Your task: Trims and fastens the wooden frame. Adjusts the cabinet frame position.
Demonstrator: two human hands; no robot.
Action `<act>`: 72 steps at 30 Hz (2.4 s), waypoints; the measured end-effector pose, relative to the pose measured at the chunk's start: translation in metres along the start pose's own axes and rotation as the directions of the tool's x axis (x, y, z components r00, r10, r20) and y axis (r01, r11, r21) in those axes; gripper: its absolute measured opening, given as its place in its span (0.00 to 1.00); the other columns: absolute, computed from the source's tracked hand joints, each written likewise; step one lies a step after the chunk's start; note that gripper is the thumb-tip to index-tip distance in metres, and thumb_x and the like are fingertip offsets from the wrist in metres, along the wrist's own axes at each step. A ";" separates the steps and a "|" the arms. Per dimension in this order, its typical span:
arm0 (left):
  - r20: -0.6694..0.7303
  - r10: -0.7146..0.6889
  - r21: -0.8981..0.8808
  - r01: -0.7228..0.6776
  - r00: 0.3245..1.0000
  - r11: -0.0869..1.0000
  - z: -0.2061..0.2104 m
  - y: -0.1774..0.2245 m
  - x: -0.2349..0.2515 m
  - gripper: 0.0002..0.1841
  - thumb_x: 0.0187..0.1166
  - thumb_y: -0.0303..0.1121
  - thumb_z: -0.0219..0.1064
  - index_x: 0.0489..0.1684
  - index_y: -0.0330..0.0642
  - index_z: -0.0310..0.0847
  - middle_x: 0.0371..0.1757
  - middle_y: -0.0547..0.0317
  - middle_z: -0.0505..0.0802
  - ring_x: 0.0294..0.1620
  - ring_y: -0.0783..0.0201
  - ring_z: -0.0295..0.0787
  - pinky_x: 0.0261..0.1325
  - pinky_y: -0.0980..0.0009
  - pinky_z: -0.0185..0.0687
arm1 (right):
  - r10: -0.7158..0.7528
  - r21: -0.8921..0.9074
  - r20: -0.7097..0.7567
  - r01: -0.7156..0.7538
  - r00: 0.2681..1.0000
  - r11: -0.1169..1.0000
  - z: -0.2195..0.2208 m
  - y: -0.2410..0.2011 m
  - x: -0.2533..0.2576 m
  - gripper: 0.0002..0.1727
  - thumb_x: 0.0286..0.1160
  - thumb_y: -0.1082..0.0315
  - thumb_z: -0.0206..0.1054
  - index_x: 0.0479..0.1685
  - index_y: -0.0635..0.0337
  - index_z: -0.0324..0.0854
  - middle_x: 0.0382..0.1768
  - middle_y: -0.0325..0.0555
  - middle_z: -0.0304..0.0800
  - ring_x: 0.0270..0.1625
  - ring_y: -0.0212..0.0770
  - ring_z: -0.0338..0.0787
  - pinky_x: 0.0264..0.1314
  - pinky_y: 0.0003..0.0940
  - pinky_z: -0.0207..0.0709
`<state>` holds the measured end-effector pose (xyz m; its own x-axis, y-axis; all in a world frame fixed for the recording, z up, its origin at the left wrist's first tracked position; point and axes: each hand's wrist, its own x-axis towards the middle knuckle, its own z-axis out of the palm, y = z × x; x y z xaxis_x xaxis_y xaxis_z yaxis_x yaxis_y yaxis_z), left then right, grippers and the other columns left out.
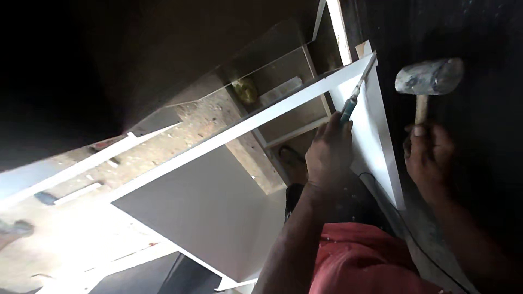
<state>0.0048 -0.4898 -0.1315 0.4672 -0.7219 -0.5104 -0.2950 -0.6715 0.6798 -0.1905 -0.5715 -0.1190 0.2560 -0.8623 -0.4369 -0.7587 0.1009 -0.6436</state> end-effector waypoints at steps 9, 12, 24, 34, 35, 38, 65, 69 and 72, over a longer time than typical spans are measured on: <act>-0.024 0.052 0.032 -0.052 0.998 0.998 0.000 0.000 -0.001 0.23 0.93 0.47 0.53 0.76 0.46 0.79 0.52 0.48 0.92 0.39 0.53 0.91 0.40 0.52 0.88 | -0.089 0.015 -0.054 0.090 0.995 0.996 0.006 -0.006 -0.001 0.24 0.93 0.51 0.51 0.59 0.63 0.82 0.28 0.40 0.79 0.23 0.32 0.78 0.26 0.32 0.78; -0.028 0.007 0.021 -0.007 1.000 1.000 0.005 -0.001 0.003 0.22 0.92 0.48 0.54 0.74 0.48 0.82 0.47 0.51 0.92 0.36 0.56 0.89 0.39 0.53 0.87 | -0.074 0.019 -0.043 0.075 0.996 0.997 0.002 -0.009 -0.002 0.24 0.93 0.49 0.51 0.60 0.62 0.81 0.28 0.41 0.79 0.23 0.33 0.77 0.25 0.34 0.77; -0.017 -0.019 0.007 0.019 1.000 1.000 0.012 -0.009 0.001 0.24 0.92 0.51 0.54 0.79 0.52 0.78 0.55 0.51 0.92 0.41 0.54 0.91 0.42 0.49 0.89 | -0.029 -0.036 -0.073 0.026 0.997 0.999 0.003 -0.003 -0.004 0.24 0.90 0.48 0.53 0.59 0.59 0.83 0.28 0.42 0.82 0.22 0.35 0.79 0.25 0.38 0.79; -0.018 -0.037 0.042 0.038 0.999 0.998 0.007 -0.001 -0.001 0.21 0.90 0.42 0.57 0.77 0.47 0.80 0.57 0.51 0.93 0.43 0.58 0.93 0.47 0.54 0.91 | -0.064 0.072 -0.058 0.068 0.996 0.995 0.005 -0.008 0.006 0.24 0.90 0.53 0.54 0.57 0.68 0.83 0.29 0.41 0.82 0.25 0.28 0.79 0.30 0.27 0.80; -0.031 -0.023 0.041 0.024 0.999 0.999 0.007 0.000 0.000 0.21 0.90 0.42 0.57 0.76 0.45 0.81 0.55 0.51 0.94 0.41 0.59 0.93 0.45 0.55 0.91 | -0.060 0.094 -0.057 0.065 0.997 0.993 0.004 -0.009 0.007 0.23 0.90 0.55 0.55 0.56 0.69 0.83 0.28 0.41 0.82 0.25 0.26 0.78 0.29 0.25 0.79; -0.059 -0.013 0.043 0.016 0.998 0.999 0.007 0.003 -0.001 0.21 0.89 0.42 0.58 0.71 0.40 0.84 0.51 0.50 0.94 0.40 0.58 0.93 0.43 0.56 0.90 | -0.087 0.144 -0.061 0.095 0.994 0.985 0.002 -0.012 0.012 0.22 0.90 0.57 0.55 0.53 0.71 0.83 0.30 0.39 0.83 0.27 0.20 0.78 0.31 0.17 0.77; -0.085 0.000 0.079 0.007 0.996 0.997 0.004 0.008 -0.004 0.22 0.87 0.43 0.57 0.71 0.40 0.85 0.47 0.54 0.94 0.37 0.67 0.92 0.40 0.66 0.90 | -0.120 0.182 -0.019 0.122 0.993 0.976 -0.009 -0.026 0.032 0.25 0.91 0.51 0.55 0.54 0.67 0.83 0.33 0.36 0.84 0.31 0.17 0.80 0.35 0.14 0.79; -0.065 -0.015 0.038 0.017 0.998 0.999 0.003 0.007 -0.005 0.23 0.88 0.44 0.58 0.72 0.40 0.84 0.47 0.54 0.93 0.35 0.67 0.90 0.38 0.66 0.90 | -0.187 0.091 0.008 0.185 0.982 0.978 -0.010 -0.030 0.033 0.25 0.92 0.52 0.53 0.53 0.68 0.83 0.33 0.41 0.85 0.31 0.19 0.81 0.35 0.16 0.79; -0.053 -0.021 0.039 0.023 0.998 0.999 0.002 0.008 -0.005 0.22 0.87 0.42 0.58 0.73 0.41 0.83 0.48 0.54 0.93 0.34 0.66 0.91 0.37 0.65 0.90 | -0.255 0.069 0.018 0.254 0.967 0.965 -0.009 -0.031 0.037 0.25 0.93 0.53 0.52 0.53 0.69 0.83 0.32 0.42 0.86 0.32 0.19 0.82 0.37 0.15 0.79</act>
<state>-0.0014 -0.4914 -0.1243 0.5167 -0.6979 -0.4960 -0.3164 -0.6939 0.6468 -0.1626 -0.6106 -0.1091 0.4522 -0.8502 -0.2695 -0.6258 -0.0871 -0.7751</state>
